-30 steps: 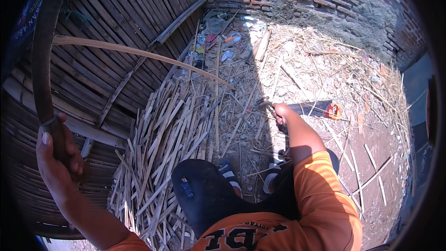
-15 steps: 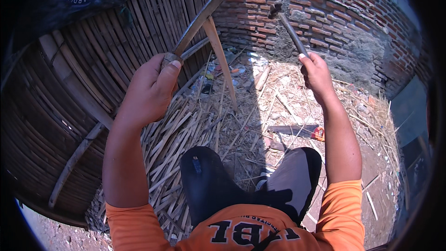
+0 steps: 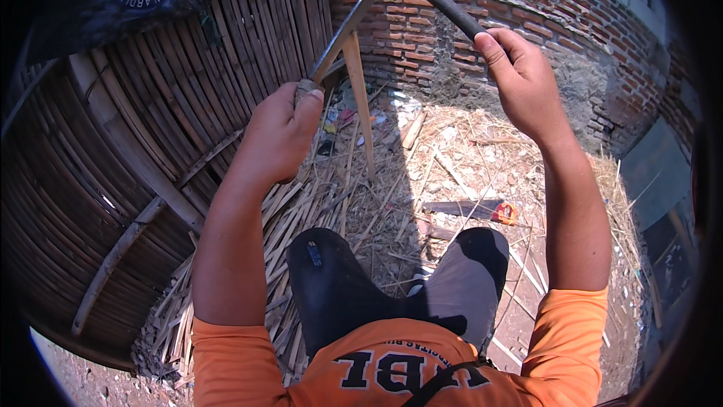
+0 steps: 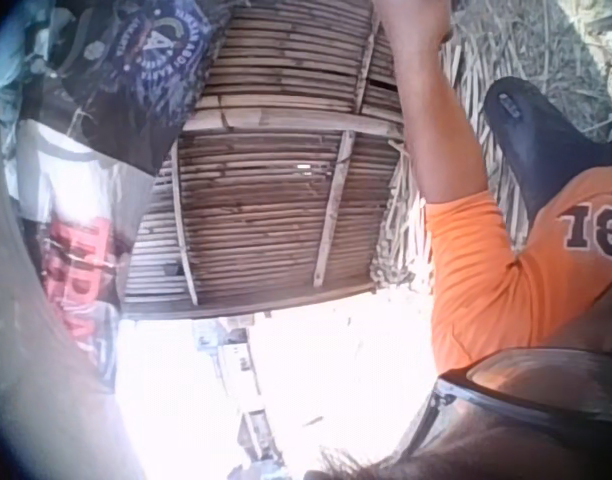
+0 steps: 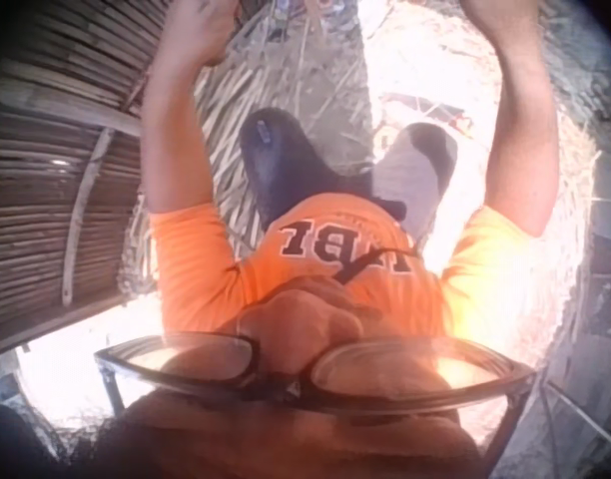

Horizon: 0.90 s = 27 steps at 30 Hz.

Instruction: The person holds a strip of bamboo and uses a large curved knife to shave and smooth its surface, then tests its flexibility by bending it.

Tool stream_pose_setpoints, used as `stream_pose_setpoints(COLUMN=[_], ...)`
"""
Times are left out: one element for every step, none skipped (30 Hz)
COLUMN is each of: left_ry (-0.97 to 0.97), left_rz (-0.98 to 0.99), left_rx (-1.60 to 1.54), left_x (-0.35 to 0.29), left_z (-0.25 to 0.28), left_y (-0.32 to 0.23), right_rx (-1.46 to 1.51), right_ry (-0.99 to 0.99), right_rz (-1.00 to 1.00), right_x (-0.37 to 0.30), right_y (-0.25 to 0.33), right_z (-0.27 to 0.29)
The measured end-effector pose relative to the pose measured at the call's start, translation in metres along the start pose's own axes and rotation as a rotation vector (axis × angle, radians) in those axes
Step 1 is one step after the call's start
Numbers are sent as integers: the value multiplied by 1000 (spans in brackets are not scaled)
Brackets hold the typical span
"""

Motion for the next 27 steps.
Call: stream_pose_setpoints(left_ry=[3,8,13,17,16,16,17,30,43,53,71,90,108,102,96,94,87,80,70,61,53,41,29,18,12,8,4], left_rz=[5,13,20,30,15,0,-13,-15,-17,-20,-9,3,15,6,-3,-12,-5,2,4,10,16,23,12,0,-12,-16,-20], left_rx=[-3,-4,-4,-6,-20,-34,-47,-55,-62,-66,-85,-104,-121,-105,-88,-73,-84,-95,-108,-129,-151,-167,-162,-156,-158,-153,-149], left_x=[-1,-1,-2,-3,-2,0,0,-2,-3,-5,-6,-8,-8,-8,-8,-8,-7,-8,-7,-8,-9,-10,-9,-8,-7,-7,-6], left_z=[-1,-2,-3,-3,-4,-5,-7,-8,-9,-9,-9,-9,-10,-11,-12,-14,-16,-18,-19,-21,-24,-24,-24,-24,-26,-28,-30], left_y=[0,-1,-3,-4,-2,2,4,3,1,-1,-2,-4,-3,-3,-2,-1,0,2,1,1,1,3,5,9,11,12,13], right_rx=[-19,19,84,148,212,267,238,210,180,91,106,121,136,182,223,260,298,314,263,212,161,158,171,183,187,214,241], right_ry=[46,60,35,13,-8,-22,-10,2,15,105,114,123,131,102,77,51,25,23,56,88,120,170,148,127,105,75,45], right_rz=[-8,-49,-80,-111,-142,-134,-124,-114,-104,-162,-174,-187,-200,-187,-174,-164,-154,-140,-136,-133,-129,-227,-227,-226,-228,-199,-170], right_x=[1,3,5,7,8,9,7,4,1,-3,-4,-5,-5,-3,-2,-1,-1,-2,-4,-8,-10,-12,-10,-7,-5,-4,-3], right_y=[-4,-4,-3,0,0,2,2,1,-1,-6,-6,-5,-4,3,8,11,13,13,9,-1,-6,-8,-6,-2,0,3,7], right_z=[-4,-2,1,4,6,7,3,-2,-6,-13,-14,-15,-16,-12,-10,-8,-7,-8,-12,-18,-22,-27,-25,-23,-20,-17,-15])
Point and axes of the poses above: each hand's wrist, its own x-axis towards the middle knuckle, its own z-axis out of the back of the hand, y = z × x, the point moved 6 cm from there along x, towards the middle knuckle, and after that the axes turned 7 degrees about -y, right-handed, at the moved point
